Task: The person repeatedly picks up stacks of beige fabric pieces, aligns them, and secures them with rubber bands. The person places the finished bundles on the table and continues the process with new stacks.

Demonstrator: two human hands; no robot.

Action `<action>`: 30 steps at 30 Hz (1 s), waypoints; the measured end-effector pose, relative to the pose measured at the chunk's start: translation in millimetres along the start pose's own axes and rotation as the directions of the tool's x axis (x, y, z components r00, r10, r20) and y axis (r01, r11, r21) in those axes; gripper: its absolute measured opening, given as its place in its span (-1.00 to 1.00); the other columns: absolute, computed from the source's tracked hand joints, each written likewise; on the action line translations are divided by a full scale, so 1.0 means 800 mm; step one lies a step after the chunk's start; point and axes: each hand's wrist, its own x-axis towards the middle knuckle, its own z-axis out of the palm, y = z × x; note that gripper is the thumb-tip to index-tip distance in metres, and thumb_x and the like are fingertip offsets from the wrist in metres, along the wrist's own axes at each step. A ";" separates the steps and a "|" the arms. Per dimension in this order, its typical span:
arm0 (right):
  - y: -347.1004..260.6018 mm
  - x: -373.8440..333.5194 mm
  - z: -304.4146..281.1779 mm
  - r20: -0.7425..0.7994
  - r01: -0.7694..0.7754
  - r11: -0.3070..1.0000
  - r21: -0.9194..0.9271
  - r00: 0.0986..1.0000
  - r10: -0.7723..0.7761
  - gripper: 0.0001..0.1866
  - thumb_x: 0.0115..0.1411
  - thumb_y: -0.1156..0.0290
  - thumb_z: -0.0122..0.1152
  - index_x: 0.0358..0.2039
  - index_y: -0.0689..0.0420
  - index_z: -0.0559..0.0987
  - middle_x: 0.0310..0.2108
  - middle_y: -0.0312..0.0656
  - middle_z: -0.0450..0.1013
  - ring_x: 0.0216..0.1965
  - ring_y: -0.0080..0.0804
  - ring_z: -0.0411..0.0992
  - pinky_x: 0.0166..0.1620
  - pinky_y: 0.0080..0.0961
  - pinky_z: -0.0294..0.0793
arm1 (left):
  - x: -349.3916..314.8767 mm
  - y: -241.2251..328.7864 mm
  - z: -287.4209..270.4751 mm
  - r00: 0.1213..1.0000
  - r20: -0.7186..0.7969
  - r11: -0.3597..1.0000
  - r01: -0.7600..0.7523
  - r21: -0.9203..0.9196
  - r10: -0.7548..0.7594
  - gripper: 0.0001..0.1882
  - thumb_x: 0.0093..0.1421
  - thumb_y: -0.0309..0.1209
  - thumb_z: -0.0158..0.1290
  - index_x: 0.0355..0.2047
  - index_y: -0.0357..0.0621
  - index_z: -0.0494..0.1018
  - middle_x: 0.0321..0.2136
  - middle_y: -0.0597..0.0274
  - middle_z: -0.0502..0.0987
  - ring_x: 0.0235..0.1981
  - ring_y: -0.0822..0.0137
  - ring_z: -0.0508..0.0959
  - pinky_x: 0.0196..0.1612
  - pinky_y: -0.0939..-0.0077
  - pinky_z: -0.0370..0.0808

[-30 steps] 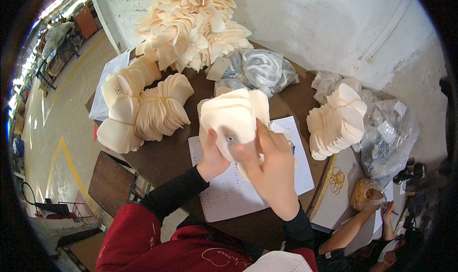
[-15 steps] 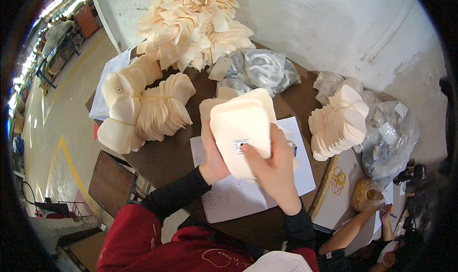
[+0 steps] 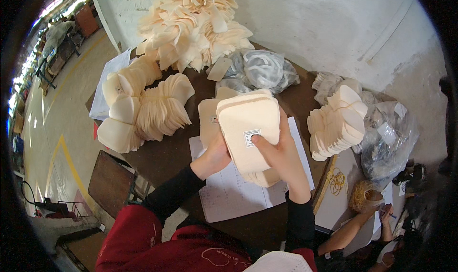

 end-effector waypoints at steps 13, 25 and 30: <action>-0.012 -0.024 0.029 0.088 0.340 0.640 -0.689 0.916 -0.391 0.10 0.07 0.26 0.39 0.40 0.27 -0.17 0.28 0.25 0.06 0.26 0.08 0.15 0.27 -0.10 0.14 | -0.017 0.003 0.006 0.999 0.023 0.999 0.029 -0.032 -0.028 -0.10 0.27 0.32 -0.29 0.40 -0.03 -0.06 0.35 0.19 0.14 0.34 0.19 0.19 0.37 0.16 0.12; -0.039 -0.018 0.001 -0.109 0.077 0.962 -0.261 0.988 -0.108 -0.40 0.14 0.48 0.34 0.19 0.19 0.39 -0.03 -0.14 0.45 -0.14 -0.47 0.46 -0.09 -0.53 0.52 | 0.011 -0.021 -0.011 0.962 0.204 0.858 -0.055 -0.511 0.184 -0.57 0.41 -0.19 -0.12 0.20 -0.10 0.32 0.06 0.12 0.48 0.06 0.20 0.51 0.13 0.25 0.50; -0.042 -0.016 0.008 -0.073 0.011 0.975 -0.222 0.997 -0.028 -0.37 0.12 0.45 0.38 0.20 0.19 0.37 -0.05 -0.14 0.46 -0.16 -0.47 0.47 -0.14 -0.54 0.54 | 0.004 -0.021 -0.010 0.957 0.191 0.869 -0.103 -0.484 0.219 -0.60 0.39 -0.29 -0.07 0.20 -0.10 0.30 0.04 0.17 0.48 0.02 0.27 0.52 0.07 0.39 0.54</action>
